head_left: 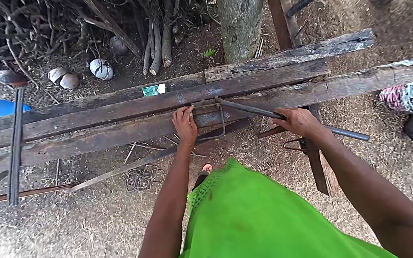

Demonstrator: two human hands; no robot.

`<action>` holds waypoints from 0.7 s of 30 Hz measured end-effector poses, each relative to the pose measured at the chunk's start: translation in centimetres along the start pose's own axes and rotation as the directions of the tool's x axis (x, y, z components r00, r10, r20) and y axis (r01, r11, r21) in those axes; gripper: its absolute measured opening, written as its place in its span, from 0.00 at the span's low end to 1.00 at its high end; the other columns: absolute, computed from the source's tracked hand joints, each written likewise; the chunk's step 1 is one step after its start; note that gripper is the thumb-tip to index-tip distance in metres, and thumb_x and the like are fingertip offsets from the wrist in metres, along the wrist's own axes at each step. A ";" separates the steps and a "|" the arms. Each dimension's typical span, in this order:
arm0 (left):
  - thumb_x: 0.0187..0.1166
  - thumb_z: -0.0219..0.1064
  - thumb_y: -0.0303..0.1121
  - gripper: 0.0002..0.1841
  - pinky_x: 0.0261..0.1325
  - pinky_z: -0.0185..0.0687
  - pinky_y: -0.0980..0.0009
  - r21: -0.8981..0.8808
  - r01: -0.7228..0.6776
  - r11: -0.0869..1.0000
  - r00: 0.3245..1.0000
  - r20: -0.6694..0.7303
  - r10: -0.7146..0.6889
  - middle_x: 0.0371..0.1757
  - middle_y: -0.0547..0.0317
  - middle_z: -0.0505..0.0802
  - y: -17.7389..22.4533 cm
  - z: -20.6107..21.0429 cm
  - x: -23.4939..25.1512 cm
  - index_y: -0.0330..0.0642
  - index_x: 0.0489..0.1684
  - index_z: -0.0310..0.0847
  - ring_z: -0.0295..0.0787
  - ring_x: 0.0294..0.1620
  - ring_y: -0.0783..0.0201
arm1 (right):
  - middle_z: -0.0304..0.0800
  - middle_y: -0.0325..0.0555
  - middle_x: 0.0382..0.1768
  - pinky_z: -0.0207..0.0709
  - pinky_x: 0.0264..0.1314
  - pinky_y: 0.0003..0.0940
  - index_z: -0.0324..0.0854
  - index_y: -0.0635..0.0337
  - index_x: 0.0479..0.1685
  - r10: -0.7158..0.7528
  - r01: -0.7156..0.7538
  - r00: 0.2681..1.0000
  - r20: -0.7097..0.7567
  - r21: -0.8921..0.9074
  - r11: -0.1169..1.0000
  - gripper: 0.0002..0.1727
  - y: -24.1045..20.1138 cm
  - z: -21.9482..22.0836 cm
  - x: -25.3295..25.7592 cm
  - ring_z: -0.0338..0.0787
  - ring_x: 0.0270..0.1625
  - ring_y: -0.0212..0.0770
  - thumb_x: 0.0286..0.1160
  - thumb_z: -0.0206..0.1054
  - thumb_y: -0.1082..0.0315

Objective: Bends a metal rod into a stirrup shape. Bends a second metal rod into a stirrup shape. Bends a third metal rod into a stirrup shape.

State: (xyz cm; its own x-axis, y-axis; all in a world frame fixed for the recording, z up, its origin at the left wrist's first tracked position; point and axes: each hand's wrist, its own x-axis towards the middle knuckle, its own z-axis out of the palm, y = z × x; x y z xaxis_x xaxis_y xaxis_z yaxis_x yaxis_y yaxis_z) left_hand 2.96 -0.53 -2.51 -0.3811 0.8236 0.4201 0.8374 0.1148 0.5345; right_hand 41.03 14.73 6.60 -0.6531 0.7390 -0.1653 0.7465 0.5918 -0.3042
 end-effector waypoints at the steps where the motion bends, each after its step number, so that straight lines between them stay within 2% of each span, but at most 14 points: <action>1: 0.89 0.50 0.28 0.20 0.74 0.69 0.43 -0.003 0.002 1.000 1.000 -0.009 -0.002 0.69 0.43 0.85 0.0 0.0 0.3 0.44 0.70 0.85 0.76 0.74 0.40 | 0.91 0.49 0.32 0.81 0.34 0.62 0.87 0.49 0.54 -0.001 0.001 1.000 0.004 0.009 1.000 0.17 0.0 0.2 0.1 0.92 0.34 0.55 0.82 0.69 0.47; 4: 0.88 0.52 0.28 0.19 0.70 0.71 0.43 -0.011 0.015 1.000 0.999 -0.038 -0.016 0.64 0.44 0.89 0.1 0.1 1.3 0.46 0.66 0.88 0.80 0.69 0.42 | 0.91 0.50 0.32 0.81 0.34 0.64 0.87 0.49 0.56 0.027 -0.027 1.000 0.015 0.025 0.999 0.17 -0.4 0.6 0.0 0.92 0.34 0.56 0.83 0.68 0.48; 8: 0.87 0.52 0.31 0.21 0.71 0.70 0.45 0.041 0.019 0.999 1.000 -0.001 -0.019 0.66 0.45 0.87 0.0 0.0 1.4 0.48 0.73 0.85 0.79 0.70 0.44 | 0.90 0.50 0.29 0.82 0.36 0.64 0.85 0.50 0.60 0.077 -0.081 0.994 0.072 0.063 0.995 0.21 -1.0 1.6 -0.7 0.91 0.32 0.56 0.84 0.65 0.46; 9: 0.86 0.52 0.31 0.22 0.71 0.70 0.46 0.057 0.019 0.998 1.000 -0.004 -0.019 0.66 0.45 0.87 0.0 0.1 1.4 0.49 0.75 0.84 0.79 0.70 0.44 | 0.88 0.50 0.28 0.81 0.35 0.63 0.83 0.51 0.58 0.077 -0.084 0.993 0.087 0.079 0.993 0.21 -0.9 2.2 -0.9 0.90 0.31 0.55 0.85 0.64 0.45; 11: 0.85 0.53 0.31 0.23 0.72 0.70 0.47 0.069 0.023 0.997 1.000 -0.023 -0.021 0.66 0.45 0.87 -0.1 0.4 1.4 0.50 0.77 0.82 0.79 0.70 0.44 | 0.88 0.52 0.29 0.82 0.36 0.63 0.81 0.53 0.61 0.070 -0.084 0.990 0.119 0.117 0.990 0.22 -0.7 3.4 -1.3 0.90 0.32 0.56 0.87 0.61 0.45; 13: 0.84 0.54 0.30 0.24 0.71 0.71 0.47 0.045 0.040 0.998 0.998 -0.043 -0.038 0.65 0.44 0.87 -0.2 0.5 1.3 0.48 0.79 0.80 0.81 0.68 0.44 | 0.90 0.55 0.34 0.83 0.41 0.65 0.80 0.54 0.67 0.071 -0.090 0.988 0.137 0.135 0.987 0.23 -0.6 3.9 -1.5 0.92 0.36 0.58 0.89 0.59 0.47; 16: 0.85 0.58 0.30 0.24 0.75 0.72 0.46 -0.020 0.089 0.996 0.995 -0.045 -0.090 0.66 0.42 0.89 -0.1 0.2 1.2 0.44 0.81 0.77 0.84 0.69 0.44 | 0.89 0.54 0.34 0.83 0.43 0.64 0.79 0.55 0.68 0.026 -0.052 0.988 0.153 0.171 0.984 0.24 -0.4 3.6 -1.6 0.91 0.36 0.57 0.90 0.57 0.47; 18: 0.85 0.59 0.30 0.23 0.77 0.72 0.47 -0.048 0.087 0.995 0.994 -0.058 -0.090 0.67 0.45 0.90 0.0 0.1 1.2 0.43 0.79 0.78 0.84 0.71 0.46 | 0.90 0.52 0.35 0.84 0.44 0.62 0.78 0.53 0.70 -0.024 -0.010 0.983 0.180 0.188 0.982 0.22 0.1 3.1 -1.4 0.92 0.37 0.54 0.92 0.55 0.49; 21: 0.85 0.59 0.28 0.22 0.80 0.70 0.50 -0.085 0.055 0.995 0.996 -0.064 -0.060 0.66 0.49 0.93 0.1 0.1 1.2 0.40 0.77 0.80 0.85 0.72 0.49 | 0.92 0.54 0.38 0.84 0.47 0.63 0.79 0.54 0.71 -0.029 0.007 0.991 0.132 0.163 0.987 0.22 0.7 2.9 -1.4 0.93 0.40 0.56 0.92 0.55 0.51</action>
State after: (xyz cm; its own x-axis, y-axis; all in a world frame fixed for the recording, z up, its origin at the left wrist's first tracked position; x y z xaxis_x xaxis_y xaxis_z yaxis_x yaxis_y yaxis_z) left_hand 2.60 0.54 -2.01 -0.4550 0.7780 0.4332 0.7790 0.1121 0.6169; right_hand 42.10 13.20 3.90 -0.6853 0.6726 -0.2792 0.7114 0.5362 -0.4542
